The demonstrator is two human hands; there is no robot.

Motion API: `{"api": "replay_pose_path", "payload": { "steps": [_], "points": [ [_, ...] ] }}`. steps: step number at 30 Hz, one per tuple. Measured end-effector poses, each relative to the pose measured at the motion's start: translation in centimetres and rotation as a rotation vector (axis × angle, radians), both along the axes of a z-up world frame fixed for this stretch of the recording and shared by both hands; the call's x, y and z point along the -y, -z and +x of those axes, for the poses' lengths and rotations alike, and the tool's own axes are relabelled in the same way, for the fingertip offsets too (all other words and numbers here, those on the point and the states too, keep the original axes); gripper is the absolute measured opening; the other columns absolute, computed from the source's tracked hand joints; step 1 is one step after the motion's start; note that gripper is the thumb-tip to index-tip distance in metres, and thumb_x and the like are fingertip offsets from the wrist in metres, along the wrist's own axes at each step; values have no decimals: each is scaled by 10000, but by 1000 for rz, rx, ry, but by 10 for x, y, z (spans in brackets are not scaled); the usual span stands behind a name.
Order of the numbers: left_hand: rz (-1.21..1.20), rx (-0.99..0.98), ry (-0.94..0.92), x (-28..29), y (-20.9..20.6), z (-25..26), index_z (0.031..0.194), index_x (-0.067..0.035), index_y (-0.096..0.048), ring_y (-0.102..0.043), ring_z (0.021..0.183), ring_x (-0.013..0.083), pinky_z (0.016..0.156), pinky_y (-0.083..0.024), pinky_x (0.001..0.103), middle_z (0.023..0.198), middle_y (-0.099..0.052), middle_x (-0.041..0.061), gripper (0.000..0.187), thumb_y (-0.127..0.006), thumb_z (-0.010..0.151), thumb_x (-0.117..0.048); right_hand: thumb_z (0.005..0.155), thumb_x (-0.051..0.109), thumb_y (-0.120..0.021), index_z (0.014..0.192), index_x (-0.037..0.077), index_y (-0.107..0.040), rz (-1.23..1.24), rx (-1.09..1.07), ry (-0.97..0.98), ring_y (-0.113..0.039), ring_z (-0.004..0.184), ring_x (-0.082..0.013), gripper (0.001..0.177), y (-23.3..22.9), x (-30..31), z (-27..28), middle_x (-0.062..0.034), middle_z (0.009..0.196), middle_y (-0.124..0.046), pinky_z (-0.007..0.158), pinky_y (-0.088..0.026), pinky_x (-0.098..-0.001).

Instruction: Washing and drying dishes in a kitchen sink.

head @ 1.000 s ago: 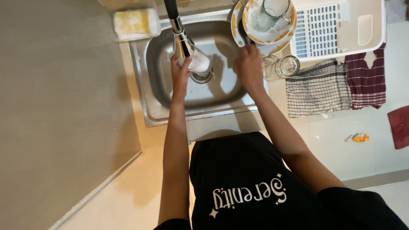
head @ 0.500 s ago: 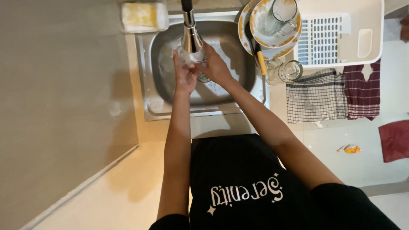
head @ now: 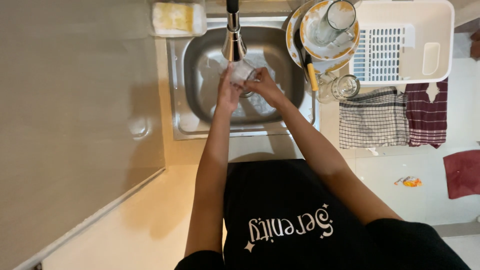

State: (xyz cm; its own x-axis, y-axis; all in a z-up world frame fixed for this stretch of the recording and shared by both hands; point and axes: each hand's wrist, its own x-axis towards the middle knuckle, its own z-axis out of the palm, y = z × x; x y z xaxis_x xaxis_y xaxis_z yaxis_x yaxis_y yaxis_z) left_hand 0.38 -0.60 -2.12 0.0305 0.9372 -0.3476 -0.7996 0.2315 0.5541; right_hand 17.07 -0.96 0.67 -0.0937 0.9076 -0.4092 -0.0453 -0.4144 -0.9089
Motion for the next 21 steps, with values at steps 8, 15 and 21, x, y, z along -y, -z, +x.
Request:
{"api": "replay_pose_path", "payload": {
  "steps": [8, 15, 21],
  "points": [
    [248, -625, 50, 13, -47, 3, 1581, -90, -273, -571, 1304, 278, 1080, -536, 430, 1473, -494, 157, 1086, -932, 722, -180, 871, 572, -779, 1525, -5, -411, 87, 220, -223, -613, 1291, -275, 947, -46, -6, 28, -182, 1429, -544, 983, -555, -383],
    [583, -1054, -38, 24, -86, -9, 1661, -140, -58, -390, 1488, 359, 1204, -416, 444, 1645, -312, 242, 1328, -940, 684, 32, 724, 596, -879, 1450, -69, -388, 422, 550, -401, -626, 1217, -368, 1100, -88, -38, -22, -293, 1445, -479, 959, -578, -401],
    [415, -888, 46, 34, -83, -25, 1673, -164, -38, -489, 1474, 320, 1129, -552, 404, 1630, -421, 188, 1290, -864, 700, 24, 698, 539, -847, 1427, -98, -467, 279, 857, -729, -661, 1148, -416, 1040, -90, -47, -35, -320, 1173, -672, 1019, -550, -439]
  ]
}}
